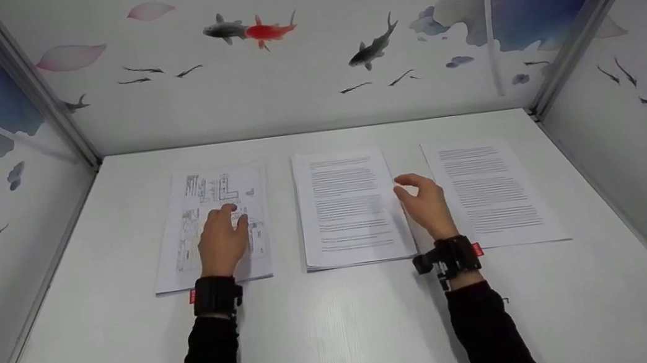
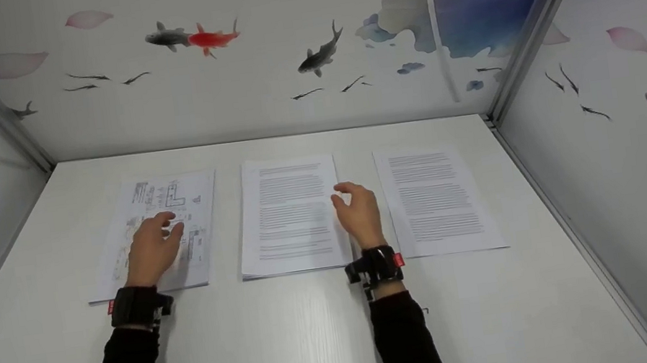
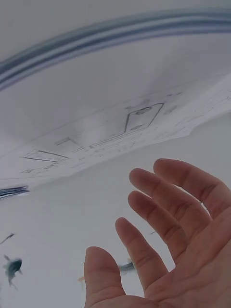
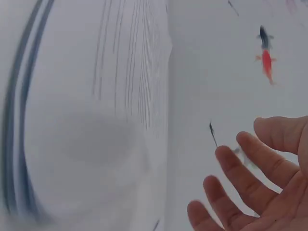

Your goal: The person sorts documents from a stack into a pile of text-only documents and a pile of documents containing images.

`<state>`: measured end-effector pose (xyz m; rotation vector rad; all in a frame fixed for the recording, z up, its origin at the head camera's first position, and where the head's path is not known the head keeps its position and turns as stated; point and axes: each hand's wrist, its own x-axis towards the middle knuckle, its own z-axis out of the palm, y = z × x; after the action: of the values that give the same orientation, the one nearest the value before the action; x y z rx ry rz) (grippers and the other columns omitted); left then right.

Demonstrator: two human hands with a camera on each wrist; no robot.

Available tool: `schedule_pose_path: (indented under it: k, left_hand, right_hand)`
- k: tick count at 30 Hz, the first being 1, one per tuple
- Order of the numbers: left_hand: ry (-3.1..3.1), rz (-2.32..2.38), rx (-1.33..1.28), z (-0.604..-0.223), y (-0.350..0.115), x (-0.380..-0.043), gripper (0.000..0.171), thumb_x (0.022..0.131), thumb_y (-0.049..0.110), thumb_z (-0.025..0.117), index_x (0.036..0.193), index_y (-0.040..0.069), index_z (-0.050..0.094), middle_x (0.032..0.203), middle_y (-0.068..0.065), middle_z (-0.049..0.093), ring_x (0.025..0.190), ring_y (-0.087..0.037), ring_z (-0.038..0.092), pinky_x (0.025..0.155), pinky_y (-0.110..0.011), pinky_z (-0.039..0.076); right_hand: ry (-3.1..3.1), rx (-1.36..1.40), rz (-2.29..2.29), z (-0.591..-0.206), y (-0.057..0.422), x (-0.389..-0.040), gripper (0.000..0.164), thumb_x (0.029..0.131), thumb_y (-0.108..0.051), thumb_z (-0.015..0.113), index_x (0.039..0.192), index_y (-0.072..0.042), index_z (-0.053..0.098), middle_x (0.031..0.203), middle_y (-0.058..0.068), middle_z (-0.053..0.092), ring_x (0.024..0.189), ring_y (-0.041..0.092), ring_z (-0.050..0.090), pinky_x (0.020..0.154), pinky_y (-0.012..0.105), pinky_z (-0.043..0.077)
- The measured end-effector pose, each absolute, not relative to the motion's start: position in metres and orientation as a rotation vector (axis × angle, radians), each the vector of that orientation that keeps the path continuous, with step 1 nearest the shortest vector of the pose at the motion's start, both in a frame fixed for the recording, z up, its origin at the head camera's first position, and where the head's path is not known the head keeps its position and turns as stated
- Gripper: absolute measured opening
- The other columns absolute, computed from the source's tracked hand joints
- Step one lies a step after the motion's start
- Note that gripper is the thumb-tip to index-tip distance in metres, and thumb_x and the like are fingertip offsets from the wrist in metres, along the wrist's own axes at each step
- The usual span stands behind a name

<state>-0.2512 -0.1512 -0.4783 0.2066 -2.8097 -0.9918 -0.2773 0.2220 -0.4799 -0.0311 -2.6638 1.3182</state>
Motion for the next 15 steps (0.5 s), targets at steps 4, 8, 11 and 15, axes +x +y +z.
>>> schedule_pose_path:
  k: [4,8,11,15]
  left_hand:
    - [-2.803,-1.043,0.144,-0.476,-0.14,-0.249,0.04,0.102,0.028,0.055,0.134,0.005,0.061,0.122,-0.019,0.065,0.103,-0.032,0.065,0.084,-0.047,0.053]
    - [-2.783,-1.127,0.078,-0.472,-0.133,-0.246,0.037,0.102,0.028,0.056,0.132,0.008,0.062,0.121,-0.016,0.065,0.101,-0.029,0.065,0.083,-0.044,0.053]
    - [-2.783,-1.16,0.042,-0.47,-0.129,-0.244,0.037,0.102,0.029,0.057,0.132,0.009,0.062,0.122,-0.016,0.065,0.1,-0.028,0.065,0.081,-0.043,0.053]
    - [-2.787,-1.183,0.021,-0.469,-0.126,-0.243,0.044,0.102,0.03,0.057,0.141,0.011,0.055,0.127,-0.017,0.063,0.1,-0.027,0.066,0.079,-0.042,0.054]
  right_hand:
    - [-2.8,-0.157,0.974,-0.484,0.266,-0.276,0.051,0.096,-0.022,0.063,0.138,0.005,0.055,0.139,0.029,0.056,0.131,0.046,0.051,0.105,0.058,0.042]
    - [-2.971,-0.373,0.738,-0.488,0.299,-0.272,0.074,0.094,-0.035,0.062,0.147,0.01,0.038,0.141,0.038,0.046,0.131,0.055,0.041,0.1,0.071,0.036]
    - [-3.118,-0.48,0.73,-0.491,0.312,-0.269,0.09,0.094,-0.046,0.061,0.15,0.014,0.025,0.144,0.046,0.033,0.135,0.059,0.03,0.1,0.077,0.029]
    - [-3.219,-0.522,0.784,-0.493,0.316,-0.268,0.098,0.092,-0.052,0.06,0.15,0.016,0.02,0.145,0.048,0.026,0.135,0.06,0.027,0.099,0.08,0.027]
